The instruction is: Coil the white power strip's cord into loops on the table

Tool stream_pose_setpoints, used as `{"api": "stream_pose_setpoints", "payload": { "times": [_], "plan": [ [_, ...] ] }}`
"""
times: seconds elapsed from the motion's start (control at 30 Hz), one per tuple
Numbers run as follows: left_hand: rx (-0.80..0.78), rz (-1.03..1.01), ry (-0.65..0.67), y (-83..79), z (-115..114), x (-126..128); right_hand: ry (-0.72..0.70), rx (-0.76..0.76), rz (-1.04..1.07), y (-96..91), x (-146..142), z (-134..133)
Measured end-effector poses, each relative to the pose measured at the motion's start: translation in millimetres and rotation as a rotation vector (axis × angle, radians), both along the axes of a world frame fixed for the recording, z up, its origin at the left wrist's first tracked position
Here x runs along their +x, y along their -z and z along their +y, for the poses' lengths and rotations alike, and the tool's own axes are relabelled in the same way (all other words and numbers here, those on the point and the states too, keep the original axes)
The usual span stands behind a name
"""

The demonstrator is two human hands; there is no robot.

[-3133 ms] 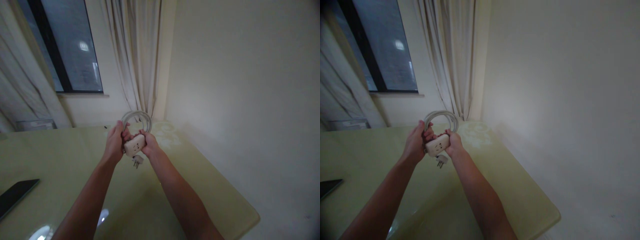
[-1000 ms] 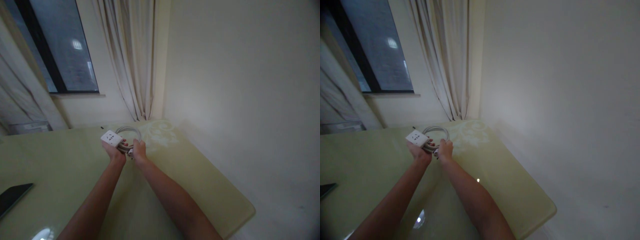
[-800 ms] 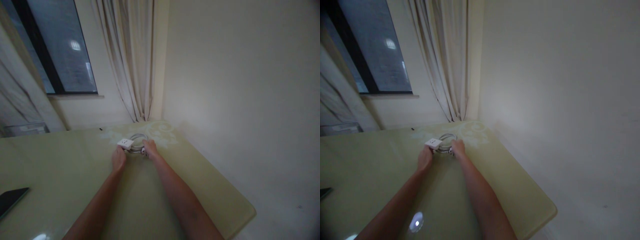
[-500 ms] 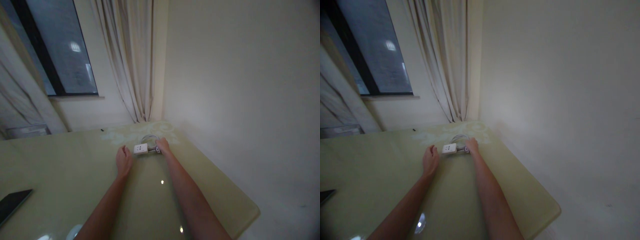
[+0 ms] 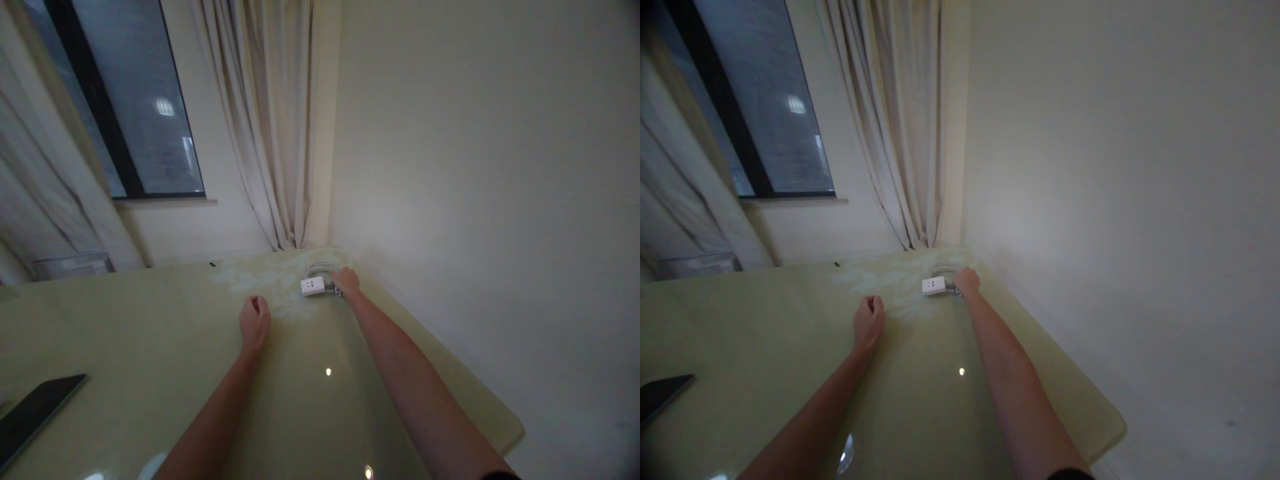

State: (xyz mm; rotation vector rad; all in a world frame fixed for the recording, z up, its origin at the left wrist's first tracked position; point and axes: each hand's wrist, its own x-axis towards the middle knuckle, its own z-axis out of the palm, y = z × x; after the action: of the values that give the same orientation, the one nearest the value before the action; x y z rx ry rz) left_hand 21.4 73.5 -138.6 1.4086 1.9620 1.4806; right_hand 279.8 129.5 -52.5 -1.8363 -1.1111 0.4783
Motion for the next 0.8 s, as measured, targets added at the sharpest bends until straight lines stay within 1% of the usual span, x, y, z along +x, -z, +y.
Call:
{"api": "stream_pose_setpoints", "payload": {
  "times": [0.07, 0.1, 0.17, 0.2, 0.27, 0.3, 0.33, 0.37, 0.4, 0.43, 0.53, 0.63, 0.7, 0.8],
  "plan": [
    [-0.004, 0.005, 0.008, 0.0, 0, -1, -0.07, 0.105, -0.078, 1.9, -8, -14],
    [-0.004, 0.007, 0.011, -0.1, 0, -2, -0.112, 0.162, -0.112, 5.9, -14, -24],
    [-0.005, 0.011, 0.021, -0.7, 0, -3, -0.237, 0.256, -0.187, 20.9, -29, -49],
    [-0.005, 0.015, 0.028, -1.4, 0, -4, -0.324, 0.297, -0.235, 31.2, -38, -62],
    [-0.009, 0.027, 0.055, -3.7, 0, -6, -0.568, 0.405, -0.488, 52.8, -55, -87],
    [-0.016, 0.036, 0.079, -5.2, 0, -8, -0.695, 0.39, -0.608, 62.0, -62, -97],
    [-0.027, 0.046, 0.112, -7.0, 0, -10, -0.848, 0.333, -0.729, 68.8, -68, -104],
    [-0.04, 0.058, 0.153, -8.7, -1, -13, -0.902, 0.279, -0.814, 72.9, -72, -109],
    [-0.055, 0.072, 0.199, -10.3, -2, -16, -0.929, 0.211, -0.874, 74.4, -74, -112],
    [-0.07, 0.089, 0.246, -11.6, -4, -18, -0.912, 0.15, -0.907, 73.7, -75, -114],
    [-0.109, 0.171, 0.362, -12.6, -18, -25, -0.779, 0.033, -0.914, 65.3, -71, -111],
    [-0.132, 0.311, 0.45, -9.1, -36, -26, -0.73, -0.017, -0.911, 59.7, -68, -107],
    [-0.149, 0.427, 0.491, -5.7, -45, -23, -0.72, -0.038, -0.91, 59.9, -67, -106],
    [-0.184, 0.59, 0.526, -2.0, -53, -16, -0.708, -0.056, -0.904, 63.2, -67, -105]
  ]
}}
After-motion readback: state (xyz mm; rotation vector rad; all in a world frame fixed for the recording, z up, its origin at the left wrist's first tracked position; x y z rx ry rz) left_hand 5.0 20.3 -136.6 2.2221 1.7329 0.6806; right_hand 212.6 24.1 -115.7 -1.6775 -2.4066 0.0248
